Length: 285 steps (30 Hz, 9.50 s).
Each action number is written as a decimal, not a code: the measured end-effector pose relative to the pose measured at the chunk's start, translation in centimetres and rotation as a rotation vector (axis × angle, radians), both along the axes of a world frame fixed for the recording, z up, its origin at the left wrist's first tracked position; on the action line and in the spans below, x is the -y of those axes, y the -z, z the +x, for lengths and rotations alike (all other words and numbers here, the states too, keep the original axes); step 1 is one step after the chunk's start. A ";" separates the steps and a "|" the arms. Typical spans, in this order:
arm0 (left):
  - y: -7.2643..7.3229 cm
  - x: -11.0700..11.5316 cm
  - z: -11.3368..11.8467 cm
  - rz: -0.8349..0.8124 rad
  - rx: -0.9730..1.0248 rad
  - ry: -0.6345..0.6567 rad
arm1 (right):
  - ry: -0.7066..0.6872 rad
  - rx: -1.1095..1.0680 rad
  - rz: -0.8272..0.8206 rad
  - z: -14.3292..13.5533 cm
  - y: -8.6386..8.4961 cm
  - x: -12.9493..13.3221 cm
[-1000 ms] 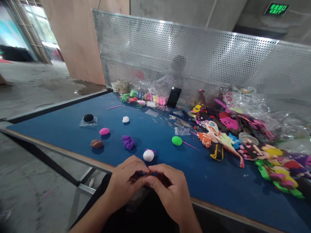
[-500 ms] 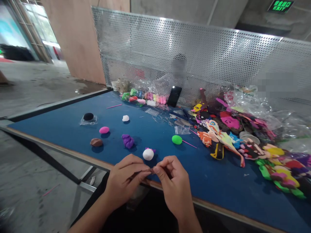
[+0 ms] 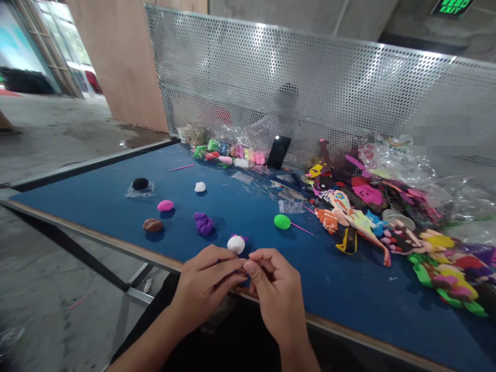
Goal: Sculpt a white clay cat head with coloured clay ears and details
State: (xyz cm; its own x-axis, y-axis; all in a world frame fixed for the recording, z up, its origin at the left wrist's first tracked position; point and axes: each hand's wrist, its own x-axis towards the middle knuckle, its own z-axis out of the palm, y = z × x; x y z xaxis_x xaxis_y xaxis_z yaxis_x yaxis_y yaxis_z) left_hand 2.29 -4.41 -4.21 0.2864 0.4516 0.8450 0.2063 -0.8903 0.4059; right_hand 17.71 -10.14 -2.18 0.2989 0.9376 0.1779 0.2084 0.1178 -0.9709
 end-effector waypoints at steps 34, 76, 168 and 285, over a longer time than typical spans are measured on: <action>0.3 -0.1 0.2 0.046 0.043 -0.070 | -0.087 -0.077 -0.052 0.5 -0.3 -0.2; 0.2 0.0 -0.2 -0.149 0.102 0.002 | 0.082 -0.119 -0.027 0.4 0.5 -0.6; -0.2 0.1 -0.2 -0.135 0.027 0.012 | -0.042 -0.152 -0.055 -0.2 -0.2 -0.4; -0.9 0.0 -0.9 -0.200 0.000 0.064 | -0.061 -0.291 0.010 0.6 0.5 -0.3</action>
